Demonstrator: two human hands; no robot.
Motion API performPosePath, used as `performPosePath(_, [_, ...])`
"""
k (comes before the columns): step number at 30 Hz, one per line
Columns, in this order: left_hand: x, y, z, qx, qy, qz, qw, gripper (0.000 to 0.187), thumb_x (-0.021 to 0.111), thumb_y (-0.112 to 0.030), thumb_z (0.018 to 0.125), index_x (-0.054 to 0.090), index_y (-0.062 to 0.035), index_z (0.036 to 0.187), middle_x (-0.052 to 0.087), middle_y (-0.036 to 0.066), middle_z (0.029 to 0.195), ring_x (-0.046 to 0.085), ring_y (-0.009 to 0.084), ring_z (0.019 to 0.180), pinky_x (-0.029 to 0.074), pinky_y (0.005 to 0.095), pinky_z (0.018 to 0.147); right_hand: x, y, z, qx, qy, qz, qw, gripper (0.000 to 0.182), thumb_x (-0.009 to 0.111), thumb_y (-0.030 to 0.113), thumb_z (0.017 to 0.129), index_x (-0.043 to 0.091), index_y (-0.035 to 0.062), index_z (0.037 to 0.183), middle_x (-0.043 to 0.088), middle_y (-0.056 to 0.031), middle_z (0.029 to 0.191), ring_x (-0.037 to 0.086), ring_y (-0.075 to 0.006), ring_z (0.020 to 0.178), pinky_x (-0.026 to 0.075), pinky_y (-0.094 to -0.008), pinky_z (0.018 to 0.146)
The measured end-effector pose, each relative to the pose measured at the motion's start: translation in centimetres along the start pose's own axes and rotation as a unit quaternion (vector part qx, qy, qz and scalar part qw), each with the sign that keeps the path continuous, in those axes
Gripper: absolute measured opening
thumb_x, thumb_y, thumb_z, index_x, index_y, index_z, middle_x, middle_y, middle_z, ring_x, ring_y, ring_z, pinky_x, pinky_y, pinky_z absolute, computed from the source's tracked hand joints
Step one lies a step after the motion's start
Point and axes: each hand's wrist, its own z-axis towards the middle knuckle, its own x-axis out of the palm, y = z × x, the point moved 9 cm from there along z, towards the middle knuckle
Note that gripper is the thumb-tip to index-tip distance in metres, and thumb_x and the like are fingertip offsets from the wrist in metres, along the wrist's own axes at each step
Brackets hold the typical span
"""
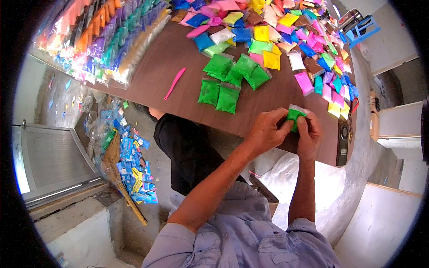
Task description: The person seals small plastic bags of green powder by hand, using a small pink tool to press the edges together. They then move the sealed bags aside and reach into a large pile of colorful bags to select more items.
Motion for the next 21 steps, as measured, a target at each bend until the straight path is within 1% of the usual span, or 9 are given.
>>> performPosePath(5, [-0.3,0.2,0.0,0.008,-0.018,0.031,0.999,0.020,0.072,-0.019,0.096,0.071,-0.0020,0.107,0.071,0.015,0.079,0.067,0.0191,0.064,0.053,0.0367,0.061,0.3,-0.6,-0.1,0.011,0.019,0.017,1.000,0.023,0.068,0.008,0.102,0.068,0.0004,0.124,0.069,-0.0043,0.116,0.063,-0.0124,0.108,0.051,-0.0294,0.095])
performPosePath(9, [-0.5,-0.7,0.0,0.002,-0.013,0.012,1.000,0.023,0.073,-0.020,0.096,0.071,-0.0021,0.109,0.072,0.016,0.081,0.069,0.0210,0.066,0.053,0.0378,0.061,0.0,-0.7,-0.1,0.016,0.014,0.039,0.999,0.022,0.068,0.007,0.102,0.069,0.0007,0.123,0.069,-0.0038,0.115,0.063,-0.0121,0.107,0.051,-0.0294,0.095])
performPosePath(11, [-0.4,-1.8,-0.1,0.021,0.004,0.063,0.998,0.026,0.074,-0.022,0.094,0.070,-0.0023,0.111,0.072,0.017,0.084,0.071,0.0242,0.069,0.055,0.0389,0.063,-0.3,-0.9,-0.1,0.025,0.006,0.044,0.999,0.022,0.068,0.007,0.102,0.069,0.0007,0.123,0.070,-0.0036,0.114,0.064,-0.0120,0.106,0.051,-0.0293,0.095])
performPosePath(16, [-0.2,-1.0,0.1,0.007,0.005,0.045,0.999,0.026,0.074,-0.021,0.094,0.070,-0.0021,0.112,0.074,0.018,0.087,0.072,0.0273,0.071,0.056,0.0394,0.066,-0.3,-0.7,0.0,0.030,-0.009,0.051,0.998,0.022,0.069,0.007,0.102,0.069,0.0007,0.123,0.070,-0.0028,0.112,0.064,-0.0114,0.103,0.052,-0.0288,0.094])
performPosePath(17, [-0.1,-0.7,0.1,0.004,0.008,0.044,0.999,0.026,0.074,-0.020,0.094,0.070,-0.0020,0.111,0.074,0.018,0.088,0.073,0.0279,0.071,0.056,0.0392,0.067,-0.1,-0.2,0.1,0.019,0.000,0.028,0.999,0.023,0.069,0.007,0.101,0.069,0.0006,0.123,0.070,-0.0027,0.112,0.064,-0.0111,0.104,0.051,-0.0286,0.094])
performPosePath(18, [0.0,-0.3,0.1,0.003,0.009,0.044,0.999,0.026,0.074,-0.020,0.094,0.070,-0.0020,0.111,0.074,0.018,0.088,0.073,0.0279,0.071,0.056,0.0392,0.067,0.1,0.1,0.2,0.008,0.009,0.005,1.000,0.024,0.069,0.008,0.101,0.069,0.0006,0.124,0.070,-0.0025,0.112,0.064,-0.0109,0.104,0.051,-0.0284,0.093])
performPosePath(21, [-0.2,0.0,0.1,0.011,-0.013,0.018,1.000,0.025,0.074,-0.019,0.093,0.070,-0.0018,0.111,0.074,0.018,0.088,0.073,0.0271,0.072,0.056,0.0397,0.067,0.3,0.0,0.1,0.019,0.015,0.004,1.000,0.025,0.069,0.008,0.100,0.069,0.0007,0.125,0.070,-0.0024,0.111,0.064,-0.0107,0.104,0.051,-0.0281,0.094])
